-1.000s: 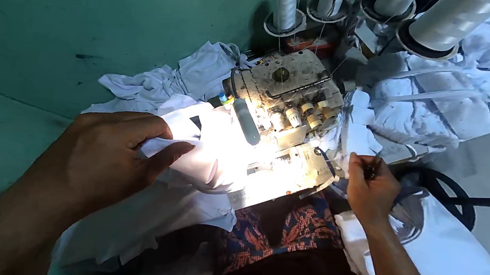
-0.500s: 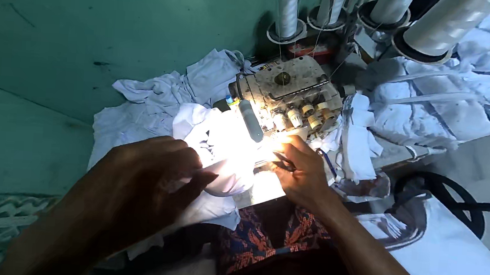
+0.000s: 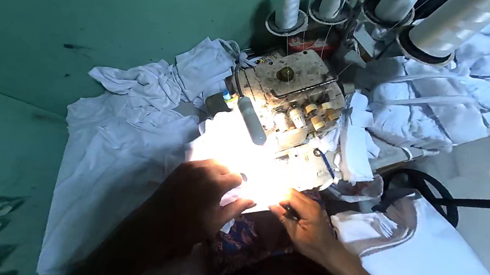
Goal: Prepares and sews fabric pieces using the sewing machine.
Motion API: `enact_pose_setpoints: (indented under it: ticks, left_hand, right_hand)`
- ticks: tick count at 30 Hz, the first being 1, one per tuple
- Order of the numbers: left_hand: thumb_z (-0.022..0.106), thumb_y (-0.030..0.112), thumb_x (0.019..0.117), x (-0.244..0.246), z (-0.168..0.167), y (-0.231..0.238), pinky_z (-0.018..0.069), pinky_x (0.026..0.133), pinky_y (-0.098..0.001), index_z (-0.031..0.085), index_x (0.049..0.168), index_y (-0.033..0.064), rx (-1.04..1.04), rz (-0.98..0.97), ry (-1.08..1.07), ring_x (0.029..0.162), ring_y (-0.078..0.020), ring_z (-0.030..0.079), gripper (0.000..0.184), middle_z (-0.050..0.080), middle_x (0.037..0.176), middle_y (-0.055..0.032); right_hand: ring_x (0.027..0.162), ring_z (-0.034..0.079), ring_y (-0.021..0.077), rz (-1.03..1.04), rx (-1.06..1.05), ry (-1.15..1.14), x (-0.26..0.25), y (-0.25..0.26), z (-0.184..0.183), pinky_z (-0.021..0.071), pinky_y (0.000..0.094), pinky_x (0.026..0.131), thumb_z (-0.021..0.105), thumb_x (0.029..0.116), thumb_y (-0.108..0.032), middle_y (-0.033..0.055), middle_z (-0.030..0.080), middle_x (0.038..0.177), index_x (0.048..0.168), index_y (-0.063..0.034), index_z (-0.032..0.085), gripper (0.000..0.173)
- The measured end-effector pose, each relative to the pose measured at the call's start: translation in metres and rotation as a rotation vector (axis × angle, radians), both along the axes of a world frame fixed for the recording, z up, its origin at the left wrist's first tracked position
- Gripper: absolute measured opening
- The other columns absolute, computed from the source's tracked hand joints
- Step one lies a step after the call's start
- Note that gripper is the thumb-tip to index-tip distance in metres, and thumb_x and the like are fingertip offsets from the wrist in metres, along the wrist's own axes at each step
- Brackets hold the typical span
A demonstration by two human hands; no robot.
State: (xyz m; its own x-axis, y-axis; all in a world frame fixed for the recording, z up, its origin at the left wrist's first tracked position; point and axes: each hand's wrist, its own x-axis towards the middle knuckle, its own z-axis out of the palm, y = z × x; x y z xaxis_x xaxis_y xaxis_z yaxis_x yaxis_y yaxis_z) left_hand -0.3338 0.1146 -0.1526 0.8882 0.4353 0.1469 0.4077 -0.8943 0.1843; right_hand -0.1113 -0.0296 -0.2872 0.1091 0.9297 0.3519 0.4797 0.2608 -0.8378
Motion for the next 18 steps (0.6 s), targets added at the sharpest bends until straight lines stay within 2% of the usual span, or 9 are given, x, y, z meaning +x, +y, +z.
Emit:
enact_pose_setpoints:
  ticks: [3,8,12,15,18]
  left_hand:
    - [0.057,0.06,0.0958,0.002,-0.012,0.011,0.0518,0.058,-0.037,0.071,0.081,0.0164,0.006,0.018,-0.034,0.068,-0.016,0.063,0.048,0.063,0.07,0.0008]
    - [0.059,0.064,0.0921,0.008,-0.023,0.023,0.0505,0.059,-0.0372,0.072,0.083,0.015,0.045,0.031,-0.064,0.067,-0.0169,0.062,0.051,0.063,0.07,0.0001]
    - [0.051,0.072,0.0919,0.013,-0.036,0.026,0.0489,0.056,-0.0404,0.067,0.074,0.0128,0.163,0.034,-0.005,0.062,-0.0215,0.061,0.064,0.059,0.063,-0.0028]
    - [0.049,0.075,0.0909,0.01,-0.044,0.031,0.0464,0.054,-0.0409,0.059,0.063,0.0117,0.186,0.072,0.027,0.06,-0.0233,0.059,0.069,0.055,0.06,-0.0042]
    - [0.05,0.074,0.0903,0.007,-0.046,0.034,0.0478,0.055,-0.0408,0.059,0.063,0.011,0.175,0.095,0.021,0.063,-0.0233,0.06,0.069,0.056,0.061,-0.0042]
  right_hand:
    - [0.069,0.058,0.0045,-0.024,0.008,-0.019,-0.003,0.01,0.001,0.0502,0.0198,0.06,0.066,0.1009,-0.032,0.0007,0.061,0.079,0.087,-0.0087,0.067,0.027]
    - [0.071,0.06,0.0054,-0.006,0.039,-0.001,-0.003,0.046,0.007,0.0521,0.0202,0.064,0.068,0.0981,-0.028,0.0029,0.063,0.079,0.084,-0.0063,0.068,0.026]
    - [0.073,0.061,0.0051,-0.028,0.042,0.011,-0.006,0.063,0.012,0.0526,0.0201,0.066,0.068,0.0976,-0.026,0.0029,0.064,0.082,0.086,-0.0059,0.069,0.023]
    - [0.074,0.062,0.0049,-0.04,0.039,0.013,-0.01,0.065,0.014,0.0541,0.0204,0.067,0.069,0.0961,-0.024,0.0029,0.066,0.084,0.088,-0.0061,0.07,0.02]
    - [0.074,0.062,0.0045,-0.051,0.039,0.045,-0.013,0.066,0.013,0.0546,0.0201,0.067,0.07,0.096,-0.024,0.0029,0.066,0.084,0.088,-0.0057,0.07,0.02]
